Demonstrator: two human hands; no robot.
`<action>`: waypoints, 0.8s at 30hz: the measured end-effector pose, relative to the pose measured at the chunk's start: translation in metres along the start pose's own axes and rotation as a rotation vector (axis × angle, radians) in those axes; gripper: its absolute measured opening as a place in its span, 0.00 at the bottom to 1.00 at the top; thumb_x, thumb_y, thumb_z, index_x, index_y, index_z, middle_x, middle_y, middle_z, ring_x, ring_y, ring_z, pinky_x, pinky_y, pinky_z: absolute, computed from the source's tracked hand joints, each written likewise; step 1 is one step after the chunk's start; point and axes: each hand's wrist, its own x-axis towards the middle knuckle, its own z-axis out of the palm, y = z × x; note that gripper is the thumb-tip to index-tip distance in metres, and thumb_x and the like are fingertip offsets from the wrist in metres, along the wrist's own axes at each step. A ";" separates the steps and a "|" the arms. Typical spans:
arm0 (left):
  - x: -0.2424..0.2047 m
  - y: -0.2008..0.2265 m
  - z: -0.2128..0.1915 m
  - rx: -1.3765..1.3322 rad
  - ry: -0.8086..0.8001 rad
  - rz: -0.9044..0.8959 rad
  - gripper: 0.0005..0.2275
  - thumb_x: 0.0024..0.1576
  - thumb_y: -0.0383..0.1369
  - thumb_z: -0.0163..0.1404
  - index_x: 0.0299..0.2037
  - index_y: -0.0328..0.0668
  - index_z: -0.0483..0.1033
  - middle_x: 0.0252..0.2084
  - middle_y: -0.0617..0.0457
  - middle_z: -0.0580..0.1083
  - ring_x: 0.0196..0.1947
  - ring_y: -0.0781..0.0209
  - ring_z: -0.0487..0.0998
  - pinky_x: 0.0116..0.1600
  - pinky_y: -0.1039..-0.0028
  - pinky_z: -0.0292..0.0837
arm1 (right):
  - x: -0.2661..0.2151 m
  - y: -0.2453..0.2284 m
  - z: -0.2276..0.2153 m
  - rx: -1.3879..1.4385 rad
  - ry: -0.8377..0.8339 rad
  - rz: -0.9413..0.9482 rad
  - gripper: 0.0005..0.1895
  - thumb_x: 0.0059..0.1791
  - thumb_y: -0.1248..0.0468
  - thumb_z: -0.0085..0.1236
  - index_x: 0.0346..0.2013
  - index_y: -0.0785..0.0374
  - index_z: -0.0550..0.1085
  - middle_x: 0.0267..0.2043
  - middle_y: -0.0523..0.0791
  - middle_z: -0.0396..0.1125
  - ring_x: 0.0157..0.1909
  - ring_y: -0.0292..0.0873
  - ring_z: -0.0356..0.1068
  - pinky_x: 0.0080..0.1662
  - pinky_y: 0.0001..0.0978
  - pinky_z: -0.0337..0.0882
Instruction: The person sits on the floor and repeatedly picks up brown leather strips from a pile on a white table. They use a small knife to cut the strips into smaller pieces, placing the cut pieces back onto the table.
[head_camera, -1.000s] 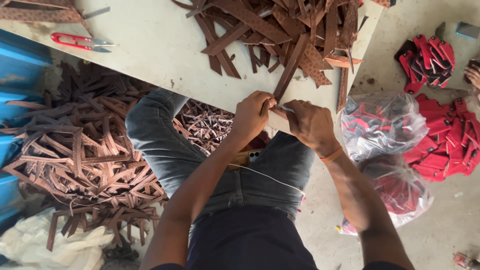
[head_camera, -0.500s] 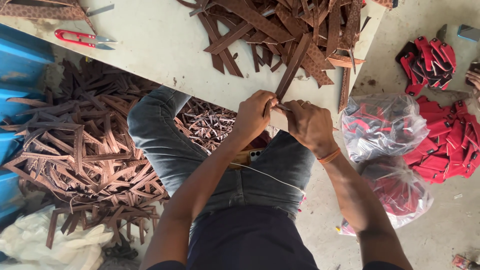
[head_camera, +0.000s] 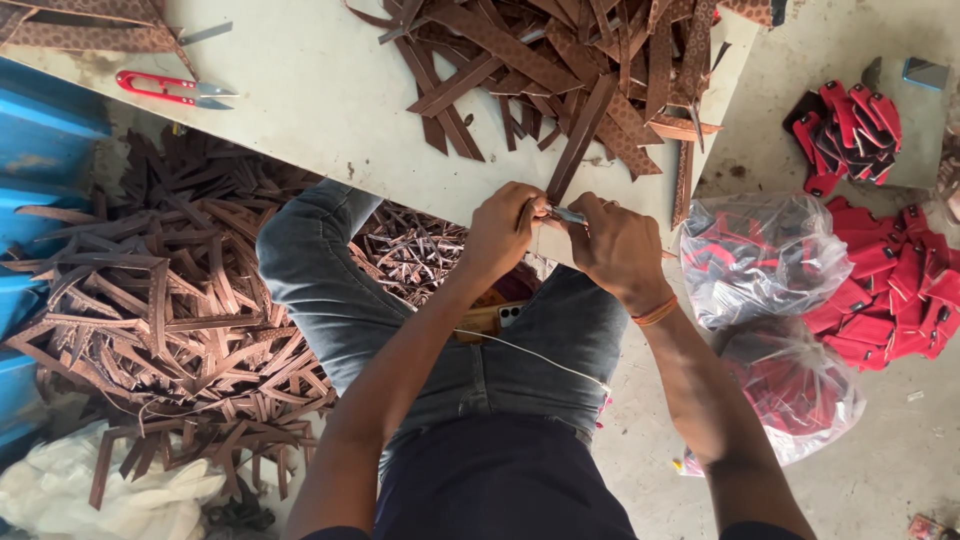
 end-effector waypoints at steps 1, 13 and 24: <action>-0.001 0.002 0.000 -0.003 -0.010 -0.030 0.06 0.64 0.28 0.48 0.45 0.35 0.78 0.44 0.45 0.78 0.38 0.46 0.83 0.42 0.62 0.78 | 0.002 -0.001 -0.001 -0.031 -0.030 0.008 0.09 0.51 0.60 0.62 0.39 0.61 0.73 0.23 0.50 0.70 0.24 0.55 0.70 0.26 0.47 0.66; -0.014 0.005 -0.004 -0.050 0.016 0.084 0.04 0.64 0.27 0.49 0.44 0.36 0.76 0.44 0.46 0.78 0.37 0.47 0.82 0.41 0.64 0.78 | -0.002 0.009 0.013 0.048 0.006 -0.012 0.06 0.51 0.63 0.60 0.38 0.61 0.73 0.28 0.50 0.72 0.28 0.56 0.72 0.30 0.47 0.68; -0.011 0.018 -0.009 0.020 0.090 -0.099 0.05 0.64 0.24 0.46 0.42 0.33 0.76 0.40 0.41 0.79 0.40 0.44 0.83 0.42 0.60 0.79 | 0.003 -0.005 0.001 0.076 -0.009 -0.041 0.07 0.50 0.64 0.61 0.40 0.61 0.73 0.27 0.50 0.71 0.28 0.55 0.72 0.30 0.47 0.68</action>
